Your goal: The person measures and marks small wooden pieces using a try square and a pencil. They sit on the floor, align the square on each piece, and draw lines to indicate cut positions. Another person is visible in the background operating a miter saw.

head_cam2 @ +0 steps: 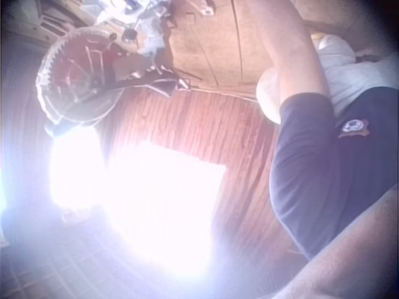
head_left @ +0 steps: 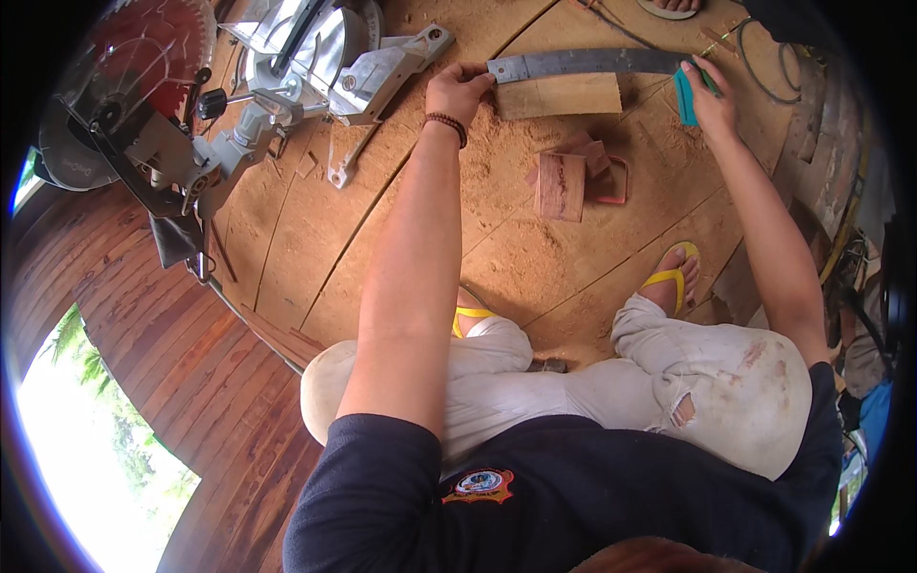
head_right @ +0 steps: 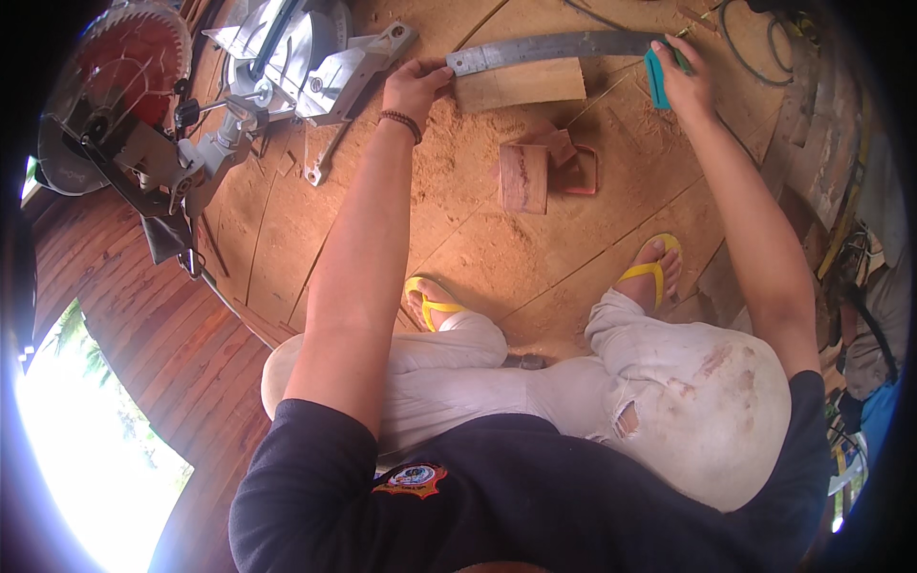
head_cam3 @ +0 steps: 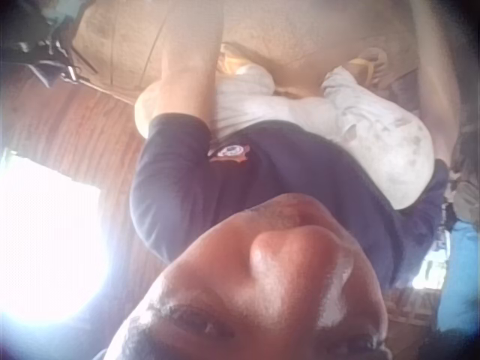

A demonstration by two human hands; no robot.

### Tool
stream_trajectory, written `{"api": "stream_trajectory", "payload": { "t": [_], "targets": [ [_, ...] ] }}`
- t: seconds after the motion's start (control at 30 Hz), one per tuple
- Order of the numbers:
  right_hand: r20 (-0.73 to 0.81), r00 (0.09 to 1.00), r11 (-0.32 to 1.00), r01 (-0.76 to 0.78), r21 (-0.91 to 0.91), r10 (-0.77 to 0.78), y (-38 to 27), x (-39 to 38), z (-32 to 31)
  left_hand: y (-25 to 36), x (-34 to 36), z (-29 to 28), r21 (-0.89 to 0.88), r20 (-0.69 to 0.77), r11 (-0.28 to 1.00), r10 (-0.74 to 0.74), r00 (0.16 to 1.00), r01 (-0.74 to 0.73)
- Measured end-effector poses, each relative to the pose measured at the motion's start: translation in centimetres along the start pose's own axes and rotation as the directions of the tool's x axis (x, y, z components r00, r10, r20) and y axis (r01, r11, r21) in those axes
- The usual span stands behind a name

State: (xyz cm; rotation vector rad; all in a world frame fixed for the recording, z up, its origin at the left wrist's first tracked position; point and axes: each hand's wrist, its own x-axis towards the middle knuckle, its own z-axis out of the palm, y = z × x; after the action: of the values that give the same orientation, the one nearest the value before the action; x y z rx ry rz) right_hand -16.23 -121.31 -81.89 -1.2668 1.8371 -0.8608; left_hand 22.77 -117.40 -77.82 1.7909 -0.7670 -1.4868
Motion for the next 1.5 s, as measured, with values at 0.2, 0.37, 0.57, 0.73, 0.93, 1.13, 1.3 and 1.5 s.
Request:
{"api": "stream_trajectory", "payload": {
  "t": [0.2,0.37,0.57,0.73,0.93,1.13,1.3,1.5],
  "targets": [
    [-0.065,0.993,0.990,-0.090,0.110,0.097,1.2,1.2,-2.7,2.3,-0.1,1.6,0.344,0.038,0.921,0.180,0.983,-0.183],
    [-0.087,0.996,0.998,-0.022,0.058,0.027,2.5,2.1,-4.9,3.5,0.0,3.9,0.481,0.080,0.862,0.139,0.987,-0.161],
    [-0.109,0.993,0.999,-0.034,-0.005,0.033,2.9,1.6,-4.9,3.2,0.0,4.8,0.446,0.066,0.890,0.076,0.995,-0.098],
    [-0.096,0.992,0.995,-0.079,0.057,0.084,2.7,1.7,-4.4,3.1,0.2,4.7,0.462,0.062,0.883,0.064,0.996,-0.085],
    [-0.116,0.993,0.997,-0.002,-0.080,-0.008,2.9,2.2,-4.3,2.9,0.1,5.0,0.446,0.064,0.888,0.097,0.993,-0.116],
    [-0.130,0.988,0.968,0.046,-0.249,-0.080,3.1,1.9,-3.9,2.8,0.0,5.1,0.450,0.065,0.886,0.092,0.994,-0.111],
    [-0.159,0.983,0.945,0.039,-0.325,-0.095,2.5,1.6,-3.8,2.8,-0.2,5.2,0.432,0.063,0.898,0.056,0.996,-0.078],
    [-0.192,0.980,0.973,0.015,-0.230,-0.060,2.6,1.3,-3.7,2.6,-0.1,5.4,0.401,0.045,0.910,0.092,0.995,-0.103]
  ]
}}
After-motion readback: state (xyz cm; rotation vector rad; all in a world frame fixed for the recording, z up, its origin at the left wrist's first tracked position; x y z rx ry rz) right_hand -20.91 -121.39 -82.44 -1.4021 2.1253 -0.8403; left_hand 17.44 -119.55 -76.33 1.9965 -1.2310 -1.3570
